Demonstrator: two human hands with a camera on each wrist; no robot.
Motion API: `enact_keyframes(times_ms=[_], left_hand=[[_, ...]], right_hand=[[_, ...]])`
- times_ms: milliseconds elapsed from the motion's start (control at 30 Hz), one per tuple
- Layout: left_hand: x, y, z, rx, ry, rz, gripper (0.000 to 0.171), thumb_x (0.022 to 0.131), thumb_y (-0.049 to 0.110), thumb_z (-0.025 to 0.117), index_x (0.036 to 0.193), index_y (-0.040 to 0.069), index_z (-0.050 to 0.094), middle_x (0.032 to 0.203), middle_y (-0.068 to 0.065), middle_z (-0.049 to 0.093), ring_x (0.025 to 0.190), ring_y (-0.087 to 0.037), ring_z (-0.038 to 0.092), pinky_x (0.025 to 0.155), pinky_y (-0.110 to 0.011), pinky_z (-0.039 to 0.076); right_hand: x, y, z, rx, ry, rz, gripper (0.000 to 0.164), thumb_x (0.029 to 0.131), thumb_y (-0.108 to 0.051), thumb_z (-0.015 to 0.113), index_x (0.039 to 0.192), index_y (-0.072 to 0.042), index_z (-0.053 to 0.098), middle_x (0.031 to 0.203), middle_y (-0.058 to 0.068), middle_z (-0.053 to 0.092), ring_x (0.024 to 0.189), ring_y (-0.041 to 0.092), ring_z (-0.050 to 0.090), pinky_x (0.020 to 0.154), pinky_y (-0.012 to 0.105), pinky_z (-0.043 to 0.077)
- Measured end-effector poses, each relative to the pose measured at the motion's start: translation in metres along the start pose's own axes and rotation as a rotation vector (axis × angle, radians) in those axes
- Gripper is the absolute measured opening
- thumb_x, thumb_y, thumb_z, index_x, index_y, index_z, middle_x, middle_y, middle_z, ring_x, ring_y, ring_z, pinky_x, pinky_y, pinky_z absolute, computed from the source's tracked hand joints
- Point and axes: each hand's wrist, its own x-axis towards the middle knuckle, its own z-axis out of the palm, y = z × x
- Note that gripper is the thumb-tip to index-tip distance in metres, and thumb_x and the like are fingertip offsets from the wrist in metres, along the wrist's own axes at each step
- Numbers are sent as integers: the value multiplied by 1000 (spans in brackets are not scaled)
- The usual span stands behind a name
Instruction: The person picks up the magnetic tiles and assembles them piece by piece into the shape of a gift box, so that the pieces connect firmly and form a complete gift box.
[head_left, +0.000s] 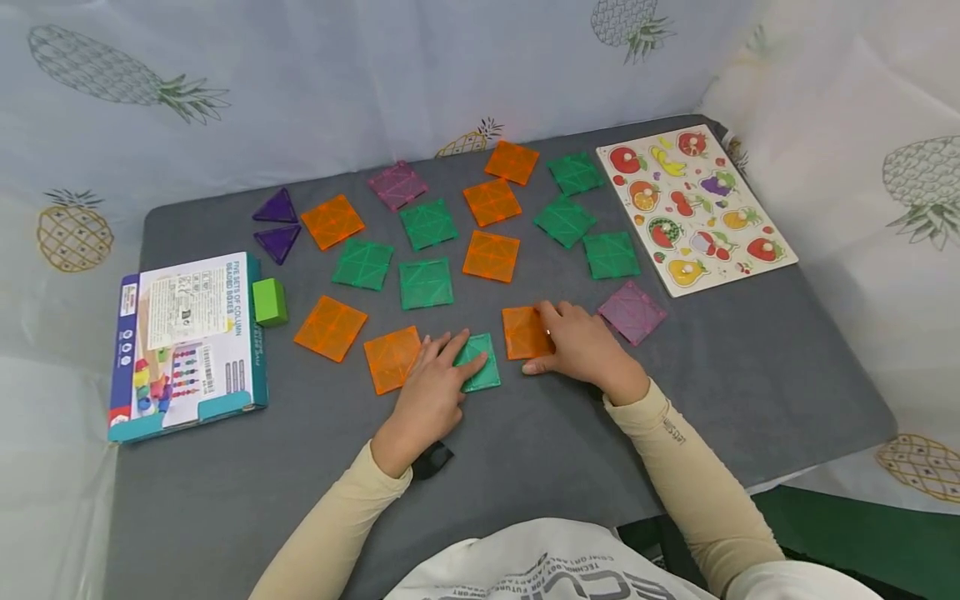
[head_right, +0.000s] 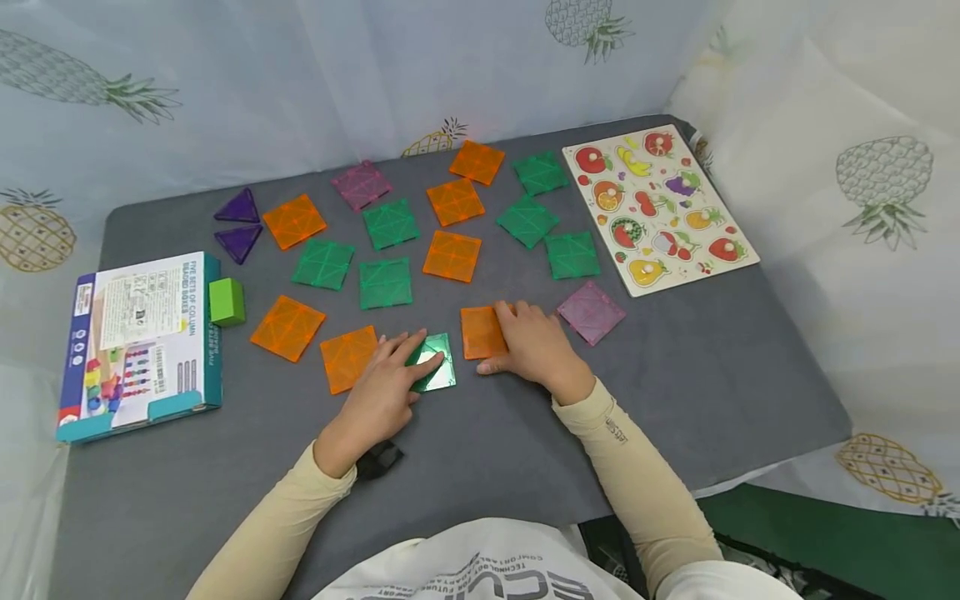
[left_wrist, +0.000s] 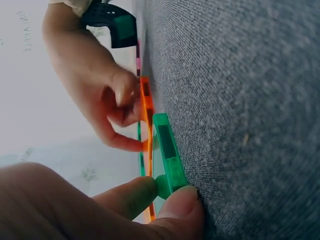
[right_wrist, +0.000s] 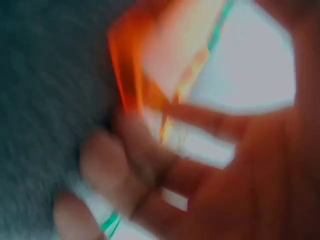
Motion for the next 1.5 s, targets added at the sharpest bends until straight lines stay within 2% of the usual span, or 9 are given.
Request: enact_keyframes(times_ms=[133, 300, 600, 867, 933, 1067, 1167, 1300, 1500], left_hand=[[-1, -1, 0, -2, 0, -4, 64, 75, -3, 76, 133, 18, 60, 149, -15, 41, 136, -39, 37, 115, -56, 23], [-2, -1, 1, 20, 4, 1, 64, 75, -1, 77, 133, 19, 60, 149, -14, 41, 135, -39, 38, 114, -56, 24], [2, -1, 0, 20, -2, -16, 62, 78, 0, 74, 135, 19, 58, 151, -15, 39, 138, -39, 35, 115, -56, 23], [4, -5, -1, -3, -4, -29, 61, 80, 2, 74, 136, 19, 57, 152, -17, 35, 140, -39, 31, 115, -57, 21], [3, -7, -3, -19, 6, -46, 62, 81, 6, 75, 139, 17, 54, 153, -19, 33, 142, -40, 28, 116, -57, 20], [-5, -15, -11, -47, 55, -101, 73, 78, 15, 80, 143, 14, 47, 152, -21, 32, 140, -43, 26, 115, -58, 21], [-15, -27, -20, -42, 72, -171, 82, 72, 16, 85, 144, 12, 45, 148, -21, 36, 136, -43, 31, 114, -58, 22], [-27, -43, -29, -12, 63, -242, 84, 68, 13, 87, 143, 10, 47, 137, -22, 46, 127, -44, 40, 110, -58, 30], [-35, -53, -29, 24, 98, -237, 79, 67, 11, 87, 137, 5, 52, 127, -20, 54, 120, -42, 46, 106, -55, 36]], right_hand=[[1, 3, 4, 77, -16, -86, 88, 67, -48, 83, 138, -10, 47, 120, 14, 50, 105, 32, 47, 83, 49, 44], [5, 4, 10, 133, -2, -188, 81, 70, -46, 82, 138, -15, 49, 140, 7, 45, 119, 31, 40, 92, 52, 39], [3, 1, 11, 135, 50, -237, 73, 73, -39, 82, 135, -13, 53, 134, 6, 54, 113, 27, 45, 98, 42, 45], [3, -1, 16, 108, 87, -246, 70, 76, -40, 80, 135, -12, 53, 131, 9, 52, 110, 29, 44, 97, 46, 44], [4, -3, 17, 88, 83, -245, 71, 77, -41, 79, 136, -12, 51, 131, 11, 52, 110, 31, 44, 95, 48, 44], [8, -6, 9, 60, 20, -217, 73, 81, -47, 73, 141, -13, 46, 131, 12, 50, 112, 33, 46, 94, 50, 44], [20, -4, -7, 50, -2, -176, 71, 85, -48, 68, 142, -13, 45, 133, 14, 49, 116, 35, 47, 95, 53, 43], [50, 5, -27, 32, 14, -120, 66, 90, -43, 65, 142, -8, 45, 137, 19, 47, 122, 39, 46, 99, 55, 41], [98, 5, -31, -23, -54, -84, 69, 89, -46, 65, 142, -8, 42, 140, 21, 42, 122, 40, 44, 100, 53, 41]])
